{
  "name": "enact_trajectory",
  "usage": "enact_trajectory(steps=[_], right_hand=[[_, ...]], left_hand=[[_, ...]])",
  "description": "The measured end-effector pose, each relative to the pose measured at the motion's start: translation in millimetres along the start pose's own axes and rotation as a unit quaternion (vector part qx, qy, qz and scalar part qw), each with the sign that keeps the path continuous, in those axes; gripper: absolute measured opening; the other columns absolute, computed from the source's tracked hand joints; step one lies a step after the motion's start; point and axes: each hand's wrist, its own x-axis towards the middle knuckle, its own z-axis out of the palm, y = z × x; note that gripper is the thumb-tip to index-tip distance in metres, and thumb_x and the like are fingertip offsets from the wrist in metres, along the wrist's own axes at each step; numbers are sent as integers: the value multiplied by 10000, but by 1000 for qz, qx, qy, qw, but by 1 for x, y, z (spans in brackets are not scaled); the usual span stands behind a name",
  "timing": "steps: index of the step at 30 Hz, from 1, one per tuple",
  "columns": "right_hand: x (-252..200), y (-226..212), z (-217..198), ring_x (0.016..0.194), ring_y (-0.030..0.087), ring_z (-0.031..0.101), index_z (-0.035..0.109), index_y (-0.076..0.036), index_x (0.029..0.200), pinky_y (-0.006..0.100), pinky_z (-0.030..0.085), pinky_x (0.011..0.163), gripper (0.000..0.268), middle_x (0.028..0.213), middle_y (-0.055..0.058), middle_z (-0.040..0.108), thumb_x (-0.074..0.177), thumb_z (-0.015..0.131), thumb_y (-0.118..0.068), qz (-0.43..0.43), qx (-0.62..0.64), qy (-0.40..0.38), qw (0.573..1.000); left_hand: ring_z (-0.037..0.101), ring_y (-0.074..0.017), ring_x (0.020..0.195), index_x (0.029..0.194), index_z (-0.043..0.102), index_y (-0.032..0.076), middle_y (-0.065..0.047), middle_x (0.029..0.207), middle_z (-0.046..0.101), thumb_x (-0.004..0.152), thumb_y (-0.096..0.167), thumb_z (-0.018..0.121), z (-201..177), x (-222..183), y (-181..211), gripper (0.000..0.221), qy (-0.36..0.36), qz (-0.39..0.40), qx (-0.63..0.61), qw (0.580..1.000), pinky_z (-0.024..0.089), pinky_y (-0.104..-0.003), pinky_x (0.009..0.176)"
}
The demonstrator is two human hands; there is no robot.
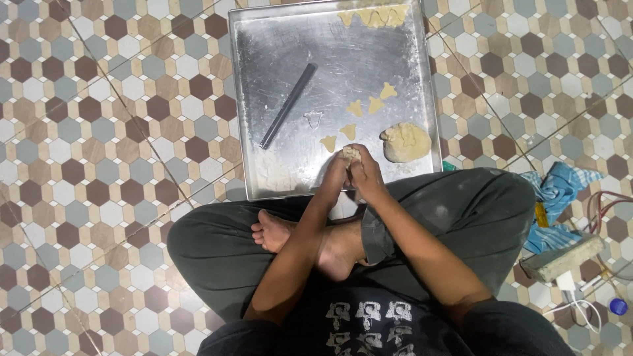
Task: Rolling out dough on a metal tray and shaping it into small pieces by hand.
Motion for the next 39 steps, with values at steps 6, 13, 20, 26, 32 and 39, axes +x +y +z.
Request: enact_trajectory(steps=[6, 13, 20, 26, 32, 39], right_hand=[[7, -22, 11, 702, 372, 686, 616, -94, 1267, 451, 555, 671, 356, 758, 236, 675, 1042, 341, -108, -29, -47, 90, 994], [4, -31, 7, 687, 346, 674, 499, -64, 1438, 489, 540, 706, 419, 737, 231, 669, 1051, 347, -117, -57, -44, 31, 997], [4, -26, 7, 740, 295, 636, 341, -44, 1600, 459, 485, 724, 574, 772, 199, 646, 1058, 380, -229, -58, -8, -61, 996], [-2, -13, 7, 927, 348, 644, 413, -93, 1560, 508, 492, 902, 558, 1026, 256, 672, 1020, 404, -235, -29, -3, -45, 999], [5, -23, 4, 884, 413, 695, 553, -84, 1396, 488, 543, 823, 393, 956, 224, 683, 1004, 518, -70, -96, -92, 38, 990], [13, -15, 6, 905, 455, 691, 621, -14, 1242, 511, 568, 809, 293, 994, 214, 689, 965, 529, 16, -177, -145, 157, 961]], left_hand=[[636, -226, 806, 1154, 652, 70, -138, 908, 637, 965, 491, 630, 5, -12, 11, 463, -7, 98, -19, 995, 497, -329, 655], [597, -240, 721, 1052, 615, 82, -153, 879, 595, 941, 492, 626, -1, -11, 16, 425, 33, 76, -28, 996, 473, -345, 600], [578, -228, 535, 968, 633, 65, -130, 779, 610, 935, 429, 587, -7, -7, 23, 369, 105, 21, -73, 992, 429, -344, 477], [596, -242, 627, 869, 656, 63, -145, 753, 616, 893, 320, 571, -3, -2, 16, 272, 109, 26, -28, 993, 463, -327, 489], [541, -253, 874, 1135, 625, 20, -107, 974, 562, 921, 557, 507, 0, -19, 32, 590, 14, -55, -67, 996, 440, -359, 750], [472, -389, 1391, 1553, 369, 36, -210, 1501, 504, 989, 819, 222, -10, -27, 39, 976, -27, -92, -136, 986, 375, -434, 1036]])
